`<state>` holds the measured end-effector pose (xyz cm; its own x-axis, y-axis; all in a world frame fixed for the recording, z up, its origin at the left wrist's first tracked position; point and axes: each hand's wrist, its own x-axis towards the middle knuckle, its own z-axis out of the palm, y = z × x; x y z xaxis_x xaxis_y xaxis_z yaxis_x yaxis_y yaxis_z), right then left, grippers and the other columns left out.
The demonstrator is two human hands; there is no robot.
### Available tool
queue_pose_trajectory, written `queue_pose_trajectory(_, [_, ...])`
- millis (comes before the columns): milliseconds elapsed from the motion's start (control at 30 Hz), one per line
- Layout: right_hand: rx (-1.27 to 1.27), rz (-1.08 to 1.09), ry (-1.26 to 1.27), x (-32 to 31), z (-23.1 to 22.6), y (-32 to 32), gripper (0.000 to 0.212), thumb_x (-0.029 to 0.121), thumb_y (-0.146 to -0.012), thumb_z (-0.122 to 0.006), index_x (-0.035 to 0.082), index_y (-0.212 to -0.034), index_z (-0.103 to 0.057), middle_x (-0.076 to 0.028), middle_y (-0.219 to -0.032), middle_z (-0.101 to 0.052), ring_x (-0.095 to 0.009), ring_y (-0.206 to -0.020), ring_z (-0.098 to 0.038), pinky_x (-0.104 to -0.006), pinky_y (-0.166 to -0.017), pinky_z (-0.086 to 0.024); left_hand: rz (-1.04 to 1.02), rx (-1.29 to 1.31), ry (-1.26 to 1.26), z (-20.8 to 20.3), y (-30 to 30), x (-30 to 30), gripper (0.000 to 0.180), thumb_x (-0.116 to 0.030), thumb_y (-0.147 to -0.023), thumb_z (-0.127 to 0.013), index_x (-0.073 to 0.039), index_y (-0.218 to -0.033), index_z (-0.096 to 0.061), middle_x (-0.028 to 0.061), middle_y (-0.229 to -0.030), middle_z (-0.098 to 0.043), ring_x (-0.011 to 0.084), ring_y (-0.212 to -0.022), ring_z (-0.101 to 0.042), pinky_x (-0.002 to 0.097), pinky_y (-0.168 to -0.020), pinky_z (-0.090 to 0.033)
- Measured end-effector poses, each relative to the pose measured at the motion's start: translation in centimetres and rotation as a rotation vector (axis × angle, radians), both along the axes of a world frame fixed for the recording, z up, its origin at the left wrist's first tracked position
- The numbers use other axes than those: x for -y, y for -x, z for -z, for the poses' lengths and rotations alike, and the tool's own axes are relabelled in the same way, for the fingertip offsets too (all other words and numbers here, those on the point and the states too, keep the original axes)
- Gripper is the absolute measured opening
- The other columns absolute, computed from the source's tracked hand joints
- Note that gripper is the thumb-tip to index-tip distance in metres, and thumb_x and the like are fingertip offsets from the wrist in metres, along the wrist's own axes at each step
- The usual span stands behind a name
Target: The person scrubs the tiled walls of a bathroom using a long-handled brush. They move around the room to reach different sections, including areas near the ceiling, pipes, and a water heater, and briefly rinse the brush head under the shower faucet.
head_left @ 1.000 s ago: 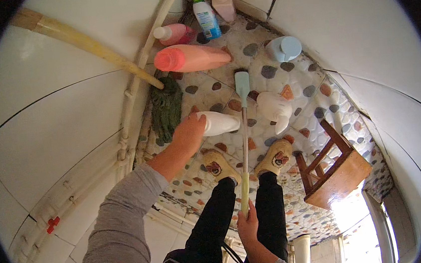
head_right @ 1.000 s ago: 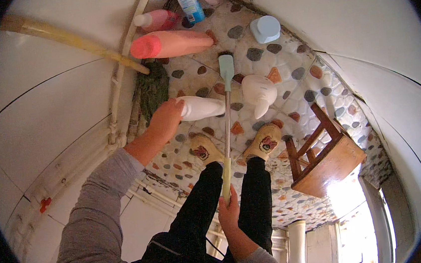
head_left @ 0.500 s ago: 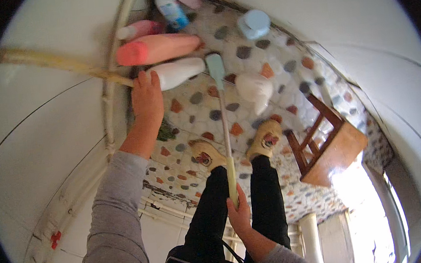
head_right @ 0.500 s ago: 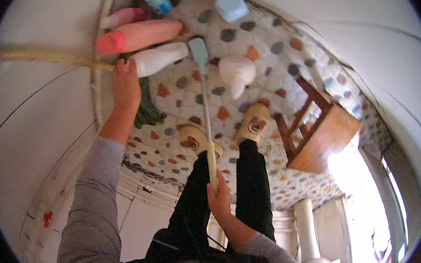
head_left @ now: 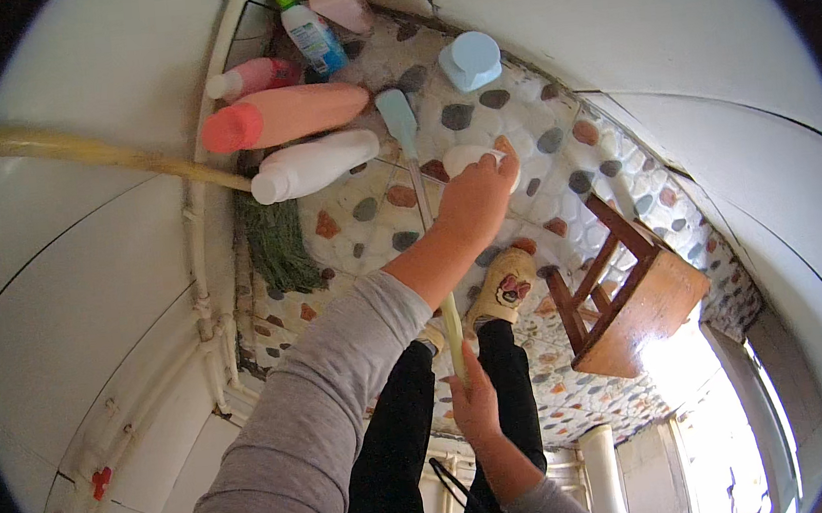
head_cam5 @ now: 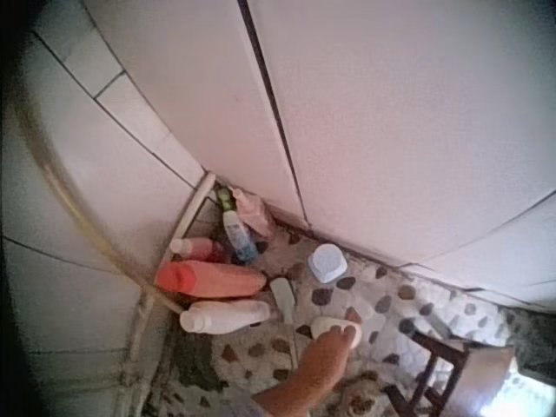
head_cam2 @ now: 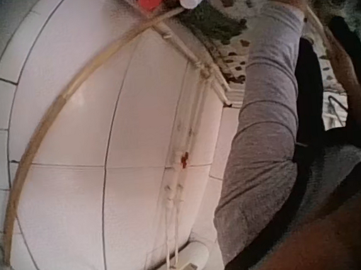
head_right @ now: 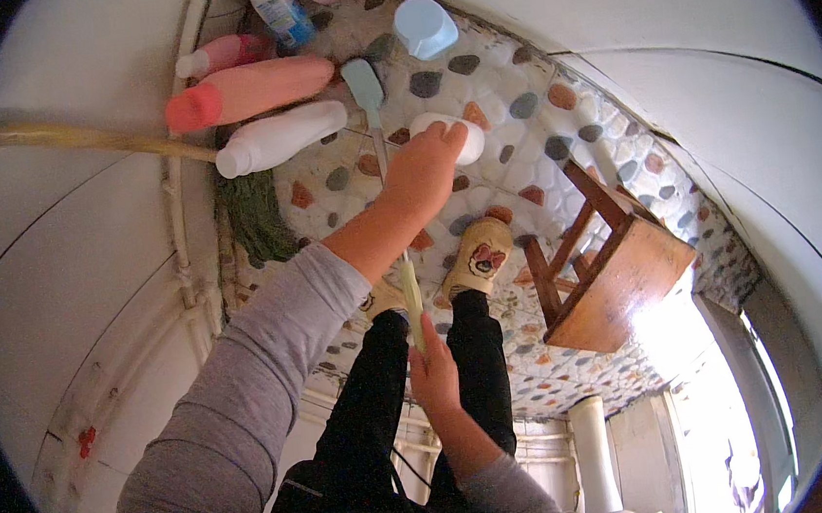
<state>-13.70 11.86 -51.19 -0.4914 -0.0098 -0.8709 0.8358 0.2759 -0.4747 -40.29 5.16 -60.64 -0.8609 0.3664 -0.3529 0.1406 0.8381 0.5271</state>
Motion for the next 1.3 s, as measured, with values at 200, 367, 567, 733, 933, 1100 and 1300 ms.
queue_pose_trajectory(200, [0.438, 0.412, 0.287, 4.5, -7.5, -0.6, 0.063, 0.007, -0.095, -0.048, 0.019, -0.149, -0.018, -0.004, -0.086, -0.053, -0.010, -0.062, -0.046, -0.0255, -0.053, -0.042, -0.246, -0.228, -0.068, -2.7, 4.4, 4.0, 0.021, -0.005, -0.082, -0.060, -0.001, -0.097, -0.046, 0.0231, -0.094, -0.056, 0.0424, -0.085, -0.057, 0.0488, -0.070, -0.048])
queue_pose_trajectory(367, [0.374, 0.379, 0.199, 4.0, -7.1, -3.1, 0.062, 0.007, -0.095, -0.047, 0.021, -0.149, -0.020, -0.003, -0.083, -0.051, -0.009, -0.059, -0.045, -0.0256, -0.050, -0.041, -0.233, -0.285, 0.074, -5.5, 8.0, 7.2, 0.021, -0.006, -0.081, -0.061, -0.002, -0.093, -0.045, 0.0230, -0.088, -0.056, 0.0444, -0.086, -0.055, 0.0503, -0.073, -0.044])
queue_pose_trajectory(567, [0.223, 0.549, 0.190, 3.1, -5.4, -3.0, 0.062, 0.001, -0.094, -0.046, 0.019, -0.148, -0.022, -0.002, -0.082, -0.051, -0.007, -0.053, -0.043, -0.0223, -0.045, -0.039, -0.234, -0.269, 0.229, -6.7, 10.9, 9.4, 0.024, -0.009, -0.081, -0.064, -0.002, -0.095, -0.045, 0.0223, -0.089, -0.058, 0.0428, -0.089, -0.056, 0.0504, -0.074, -0.043])
queue_pose_trajectory(733, [0.191, 0.455, 0.093, 2.4, -2.1, -1.6, 0.059, 0.006, -0.094, -0.049, 0.017, -0.147, -0.025, -0.007, -0.100, -0.055, -0.011, -0.067, -0.049, -0.0266, -0.058, -0.043, -0.163, -0.179, 0.410, -7.2, 11.5, 9.2, 0.026, -0.006, -0.080, -0.062, 0.002, -0.097, -0.044, 0.0255, -0.092, -0.058, 0.0437, -0.088, -0.058, 0.0496, -0.074, -0.047])
queue_pose_trajectory(933, [0.160, 0.584, 0.083, 2.4, -1.5, -0.7, 0.060, 0.005, -0.093, -0.049, 0.018, -0.147, -0.026, -0.008, -0.104, -0.056, -0.010, -0.067, -0.048, -0.0255, -0.058, -0.043, -0.263, -0.191, 0.438, -8.2, 11.0, 9.3, 0.025, -0.002, -0.078, -0.062, 0.000, -0.099, -0.047, 0.0227, -0.096, -0.057, 0.0428, -0.089, -0.058, 0.0483, -0.075, -0.048])
queue_pose_trajectory(1100, [0.275, 0.644, 0.163, 2.0, -2.7, 1.5, 0.061, 0.005, -0.094, -0.050, 0.019, -0.147, -0.025, -0.006, -0.102, -0.055, -0.007, -0.062, -0.045, -0.0230, -0.053, -0.041, -0.038, -0.247, 0.358, -1.4, 13.5, 10.6, 0.031, 0.001, -0.071, -0.065, -0.001, -0.098, -0.051, 0.0192, -0.099, -0.057, 0.0407, -0.092, -0.058, 0.0481, -0.077, -0.049])
queue_pose_trajectory(1300, [0.169, 0.709, 0.162, 2.6, -1.6, 0.4, 0.062, 0.002, -0.093, -0.050, 0.022, -0.147, -0.026, -0.002, -0.086, -0.053, -0.007, -0.060, -0.044, -0.0235, -0.051, -0.041, 0.084, -0.262, 0.516, -1.4, 17.2, 10.1, 0.052, -0.004, -0.061, -0.075, 0.000, -0.107, -0.051, 0.0195, -0.108, -0.058, 0.0368, -0.098, -0.058, 0.0451, -0.080, -0.050])
